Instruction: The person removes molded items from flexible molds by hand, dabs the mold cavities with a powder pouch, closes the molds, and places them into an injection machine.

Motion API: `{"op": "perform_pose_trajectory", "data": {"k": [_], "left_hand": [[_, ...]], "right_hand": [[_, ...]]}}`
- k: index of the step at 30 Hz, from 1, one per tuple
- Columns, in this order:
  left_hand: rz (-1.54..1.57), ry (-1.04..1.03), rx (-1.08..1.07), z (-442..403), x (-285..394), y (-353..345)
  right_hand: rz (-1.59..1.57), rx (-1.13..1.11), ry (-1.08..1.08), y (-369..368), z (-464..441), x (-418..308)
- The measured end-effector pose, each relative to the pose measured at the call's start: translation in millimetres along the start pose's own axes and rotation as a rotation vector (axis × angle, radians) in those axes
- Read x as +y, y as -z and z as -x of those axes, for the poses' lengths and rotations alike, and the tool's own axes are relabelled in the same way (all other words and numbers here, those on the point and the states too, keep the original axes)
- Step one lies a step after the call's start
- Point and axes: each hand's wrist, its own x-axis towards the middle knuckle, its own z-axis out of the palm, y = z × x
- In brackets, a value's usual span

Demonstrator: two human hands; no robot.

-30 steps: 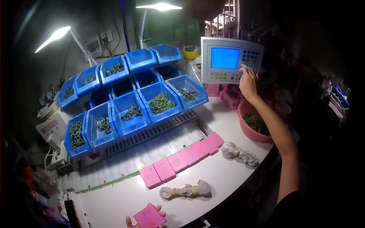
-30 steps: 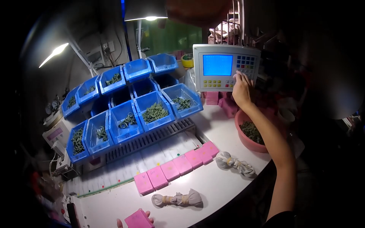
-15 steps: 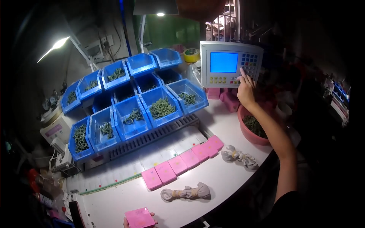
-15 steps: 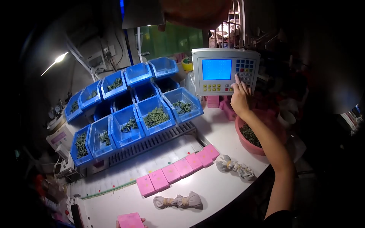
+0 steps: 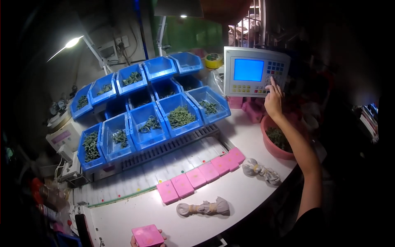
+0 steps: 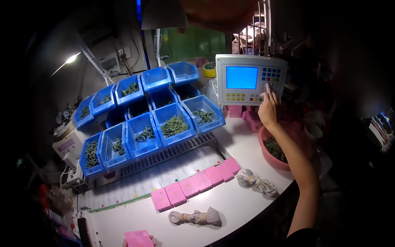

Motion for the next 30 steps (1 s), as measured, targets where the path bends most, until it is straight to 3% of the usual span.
{"op": "perform_pose_trajectory", "data": {"k": [3,5,12,15,17,19,20,22,23,25,26,27,28,30], "left_hand": [[0.053,0.020,0.000,2,1,-1],[0.001,0.020,0.030,0,1,1],[0.022,0.069,0.020,-6,-4,-20],[-0.080,0.002,0.107,-3,3,-41],[-0.166,-0.056,-0.126,-7,21,-33],[-0.187,-0.160,-0.008,-8,40,-35],[-0.232,-0.235,0.041,-13,54,-25],[-0.318,-0.393,0.189,-19,89,-11],[-0.448,-0.430,0.197,-24,113,-3],[-0.707,-0.545,0.290,-35,157,-3],[-0.868,-0.687,0.335,-46,176,-7],[-0.962,-0.778,0.360,-58,197,-1],[-1.202,-0.919,0.426,-82,226,18],[-1.676,-0.973,0.838,-107,262,18]], "right_hand": [[0.070,-0.046,-0.001,2,0,-1],[0.204,-0.046,0.158,3,-6,0],[0.130,-0.187,0.032,17,-28,-8],[0.102,-0.058,0.156,6,-17,4],[0.098,-0.112,0.152,6,-18,7],[0.153,-0.212,0.105,3,-20,15],[0.076,-0.095,0.216,-4,-21,27],[0.040,-0.181,0.201,-22,-25,67],[0.023,-0.083,0.241,-38,-25,93],[-0.148,-0.175,-0.032,-24,-24,64],[-0.050,0.010,0.096,-47,-15,96],[0.222,-0.367,0.144,8,-34,19],[0.215,-0.356,0.157,4,-29,24],[0.147,-0.399,0.203,-2,-25,36]]}}
